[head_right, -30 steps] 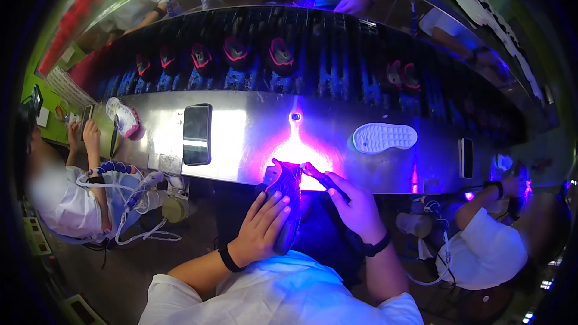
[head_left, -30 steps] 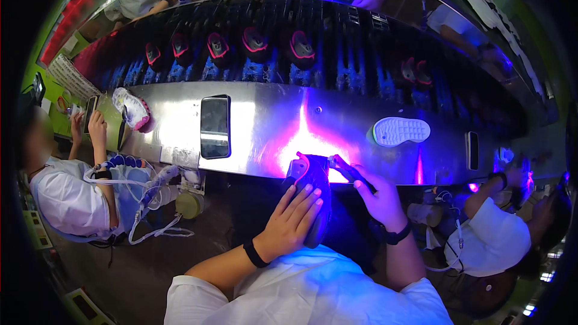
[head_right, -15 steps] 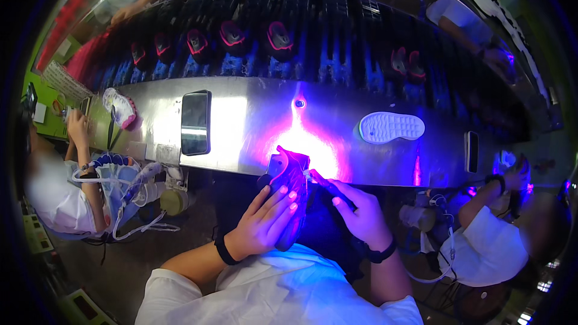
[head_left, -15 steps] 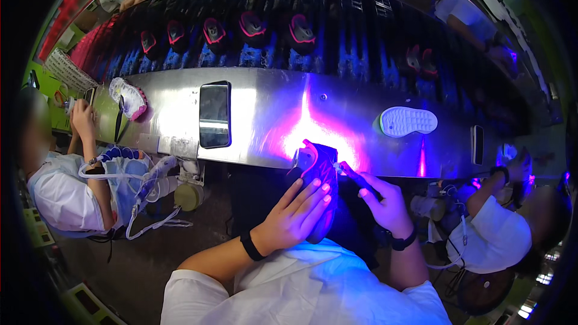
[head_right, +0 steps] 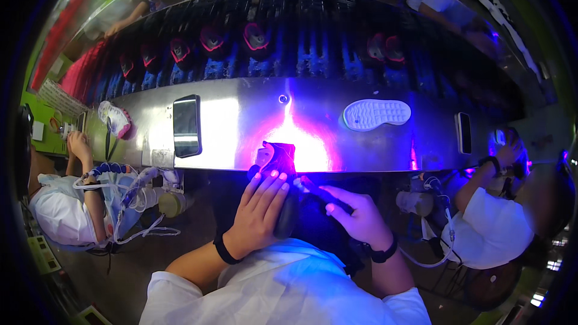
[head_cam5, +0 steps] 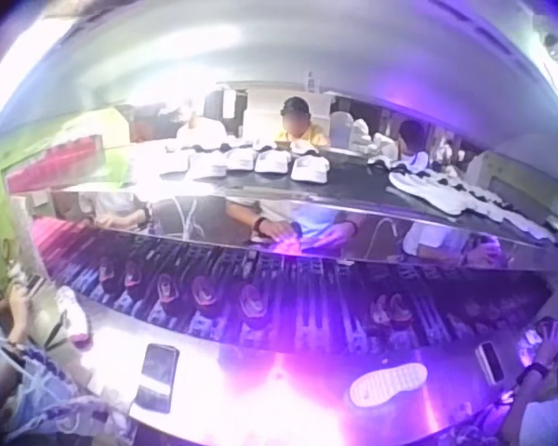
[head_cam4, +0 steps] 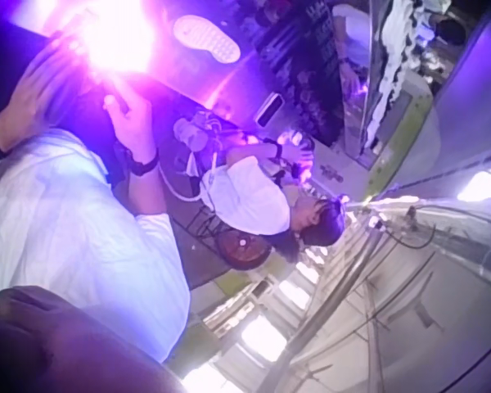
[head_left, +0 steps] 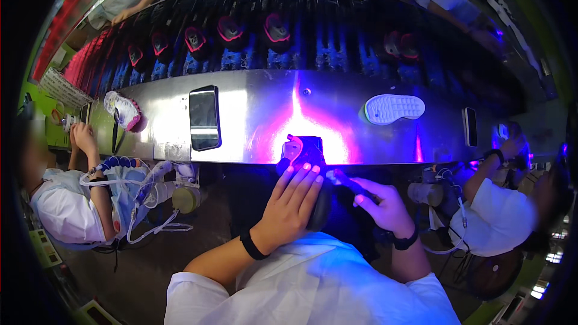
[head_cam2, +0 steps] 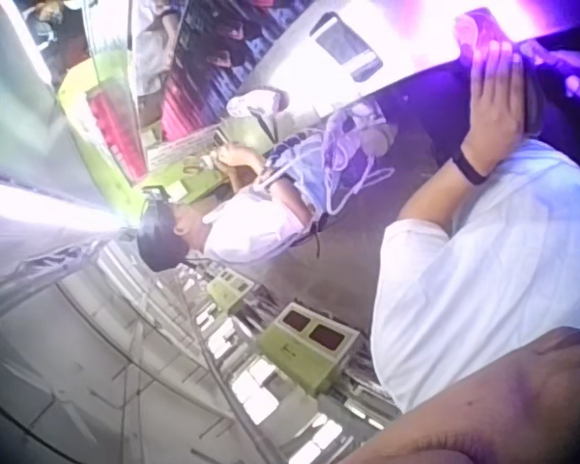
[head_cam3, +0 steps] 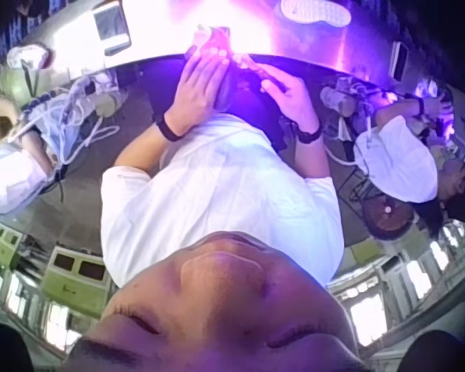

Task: Applying adhesive to the edge of a shoe component using a small brush.

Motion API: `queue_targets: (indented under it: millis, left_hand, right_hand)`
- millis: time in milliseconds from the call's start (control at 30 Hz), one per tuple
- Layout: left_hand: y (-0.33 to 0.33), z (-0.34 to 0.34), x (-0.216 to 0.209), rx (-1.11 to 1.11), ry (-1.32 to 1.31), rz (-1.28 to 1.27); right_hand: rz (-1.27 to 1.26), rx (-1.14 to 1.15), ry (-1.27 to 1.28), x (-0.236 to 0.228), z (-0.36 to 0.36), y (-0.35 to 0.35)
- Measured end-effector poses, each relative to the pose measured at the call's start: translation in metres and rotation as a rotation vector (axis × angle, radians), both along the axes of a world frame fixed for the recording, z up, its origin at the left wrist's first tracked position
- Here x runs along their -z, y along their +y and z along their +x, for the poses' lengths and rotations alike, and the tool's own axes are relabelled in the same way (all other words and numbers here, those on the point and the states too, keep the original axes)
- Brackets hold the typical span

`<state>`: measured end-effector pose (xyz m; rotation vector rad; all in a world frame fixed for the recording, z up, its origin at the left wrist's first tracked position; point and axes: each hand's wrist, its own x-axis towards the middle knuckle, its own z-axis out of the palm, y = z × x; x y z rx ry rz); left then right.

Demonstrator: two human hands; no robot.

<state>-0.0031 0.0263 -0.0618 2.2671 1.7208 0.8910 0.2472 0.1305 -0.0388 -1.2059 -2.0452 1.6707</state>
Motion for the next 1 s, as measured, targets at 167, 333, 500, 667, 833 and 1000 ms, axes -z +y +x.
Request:
queue_targets:
  millis: [167, 333, 500, 667, 833, 1000]
  left_hand:
    - [0.007, 0.017, -0.018, -0.014, 0.008, 0.015]
    - [0.017, 0.039, -0.030, -0.099, 0.030, 0.053]
    - [0.032, 0.064, -0.046, -0.140, 0.067, 0.034]
    - [0.058, 0.079, -0.060, -0.162, 0.103, 0.011]
    - [0.090, 0.091, -0.064, -0.190, 0.105, 0.051]
    - [0.119, 0.086, -0.061, -0.177, 0.029, 0.034]
  right_hand:
    - [-0.042, 0.022, 0.105, -0.006, 0.028, -0.023]
    - [-0.063, 0.043, 0.175, -0.016, 0.041, -0.024]
    - [-0.101, 0.100, 0.218, -0.020, 0.063, -0.031]
    - [-0.269, 0.249, 0.280, -0.019, 0.080, -0.048]
    - [-0.044, 0.307, 0.279, -0.019, 0.080, -0.038]
    - [0.350, 0.305, 0.110, -0.025, 0.074, 0.001]
